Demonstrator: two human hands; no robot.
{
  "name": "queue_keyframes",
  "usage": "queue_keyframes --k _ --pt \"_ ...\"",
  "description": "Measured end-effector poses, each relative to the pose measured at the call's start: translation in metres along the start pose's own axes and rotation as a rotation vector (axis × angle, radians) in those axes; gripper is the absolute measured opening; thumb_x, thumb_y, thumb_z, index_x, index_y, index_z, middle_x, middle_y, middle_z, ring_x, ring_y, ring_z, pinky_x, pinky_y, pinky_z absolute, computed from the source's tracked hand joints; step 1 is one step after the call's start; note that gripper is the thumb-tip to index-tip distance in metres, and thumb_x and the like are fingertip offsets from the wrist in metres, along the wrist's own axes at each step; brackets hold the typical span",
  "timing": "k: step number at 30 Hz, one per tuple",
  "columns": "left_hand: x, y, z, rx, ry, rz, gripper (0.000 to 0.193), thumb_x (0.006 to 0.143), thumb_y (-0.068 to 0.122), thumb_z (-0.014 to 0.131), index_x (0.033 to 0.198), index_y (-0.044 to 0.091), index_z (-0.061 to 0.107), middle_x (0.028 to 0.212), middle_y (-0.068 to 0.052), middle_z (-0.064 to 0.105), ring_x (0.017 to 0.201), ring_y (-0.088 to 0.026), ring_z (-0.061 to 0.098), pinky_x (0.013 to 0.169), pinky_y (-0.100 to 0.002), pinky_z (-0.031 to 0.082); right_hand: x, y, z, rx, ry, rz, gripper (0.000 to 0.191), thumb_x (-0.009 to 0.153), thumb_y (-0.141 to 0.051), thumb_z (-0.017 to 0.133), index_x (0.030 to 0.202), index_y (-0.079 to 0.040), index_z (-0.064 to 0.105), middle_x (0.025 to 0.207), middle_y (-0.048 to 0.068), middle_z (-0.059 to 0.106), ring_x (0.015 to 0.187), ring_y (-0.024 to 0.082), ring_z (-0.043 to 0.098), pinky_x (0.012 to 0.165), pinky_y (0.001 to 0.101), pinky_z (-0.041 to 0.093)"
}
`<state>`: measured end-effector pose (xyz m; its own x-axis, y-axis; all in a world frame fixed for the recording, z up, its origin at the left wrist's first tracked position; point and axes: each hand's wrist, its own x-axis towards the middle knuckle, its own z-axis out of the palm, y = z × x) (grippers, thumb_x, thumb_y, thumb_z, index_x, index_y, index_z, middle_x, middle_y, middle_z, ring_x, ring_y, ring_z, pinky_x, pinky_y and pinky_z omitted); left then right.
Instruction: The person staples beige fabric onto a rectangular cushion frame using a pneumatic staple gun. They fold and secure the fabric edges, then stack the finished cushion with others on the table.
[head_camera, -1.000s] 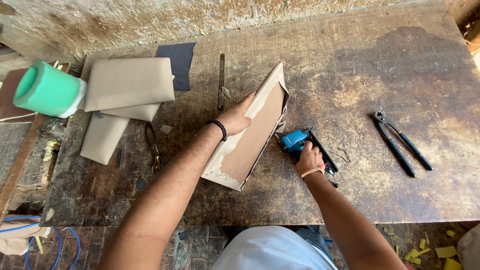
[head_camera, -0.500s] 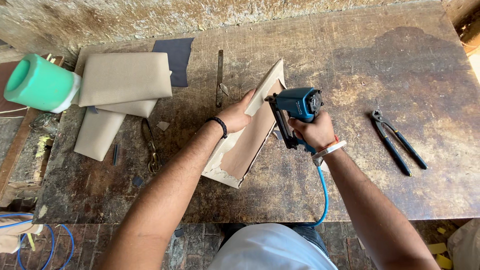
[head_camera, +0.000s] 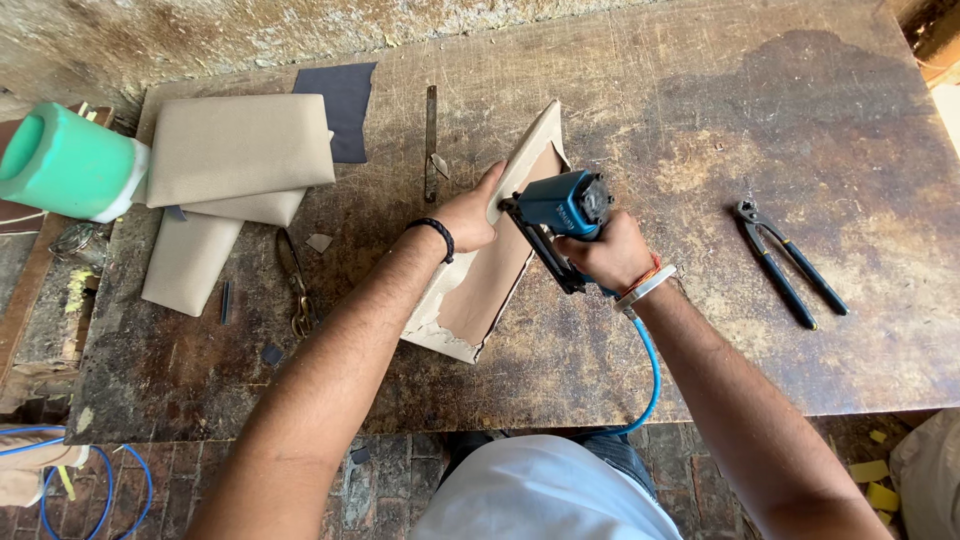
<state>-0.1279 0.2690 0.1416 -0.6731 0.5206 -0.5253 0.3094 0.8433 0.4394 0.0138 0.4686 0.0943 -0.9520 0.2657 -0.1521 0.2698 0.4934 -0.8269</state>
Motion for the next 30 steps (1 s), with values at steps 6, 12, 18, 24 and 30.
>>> queue_keyframes --k 6,12,18,24,30 --pt "-0.013 0.01 -0.006 0.094 0.003 0.038 0.119 0.08 -0.005 0.067 0.165 0.028 -0.01 0.13 -0.02 0.068 0.097 -0.028 0.072 0.089 -0.04 0.06 -0.015 -0.017 0.002 -0.107 -0.056 0.06 0.027 0.081 -0.031 0.079 0.077 -0.005 0.074 0.066 0.009 0.073 0.058 0.019 0.072 0.059 0.0355 0.062" --pt "-0.011 0.008 -0.006 0.134 -0.022 0.025 0.131 0.074 0.001 0.08 0.163 0.025 -0.014 0.139 -0.021 0.061 0.112 -0.03 0.069 0.101 -0.041 0.056 -0.025 -0.022 0.01 -0.104 0.011 0.084 0.033 0.08 -0.032 0.082 0.087 -0.001 0.074 0.072 0.01 0.075 0.065 0.02 0.075 0.064 0.0368 0.064" --pt "-0.001 -0.012 -0.001 0.055 0.025 0.124 0.123 0.079 0.011 0.082 0.163 0.019 -0.008 0.151 -0.024 0.049 0.13 -0.034 0.059 0.113 -0.042 0.047 -0.012 0.038 0.029 -0.228 -0.016 0.209 0.044 0.086 -0.04 0.078 0.118 -0.011 0.071 0.096 0.01 0.078 0.086 0.021 0.076 0.083 0.0388 0.062" --pt "0.007 -0.026 0.022 -0.385 -0.058 0.156 0.097 0.093 0.03 0.064 0.164 0.03 -0.003 0.169 -0.016 0.019 0.148 -0.035 0.037 0.113 -0.065 0.032 -0.025 0.111 0.07 -0.419 0.038 0.216 0.075 0.082 -0.035 0.081 0.148 -0.012 0.052 0.116 0.018 0.071 0.099 0.032 0.071 0.087 0.045 0.058" --pt "-0.013 -0.039 0.063 -0.676 -0.134 0.376 0.083 0.099 0.05 0.045 0.165 0.029 -0.001 0.17 -0.019 0.016 0.148 -0.036 0.035 0.116 -0.058 0.036 -0.055 0.039 0.103 1.005 0.135 0.373 0.035 0.101 -0.035 0.06 0.109 0.0 0.064 0.085 0.01 0.072 0.078 0.027 0.069 0.073 0.0407 0.059"
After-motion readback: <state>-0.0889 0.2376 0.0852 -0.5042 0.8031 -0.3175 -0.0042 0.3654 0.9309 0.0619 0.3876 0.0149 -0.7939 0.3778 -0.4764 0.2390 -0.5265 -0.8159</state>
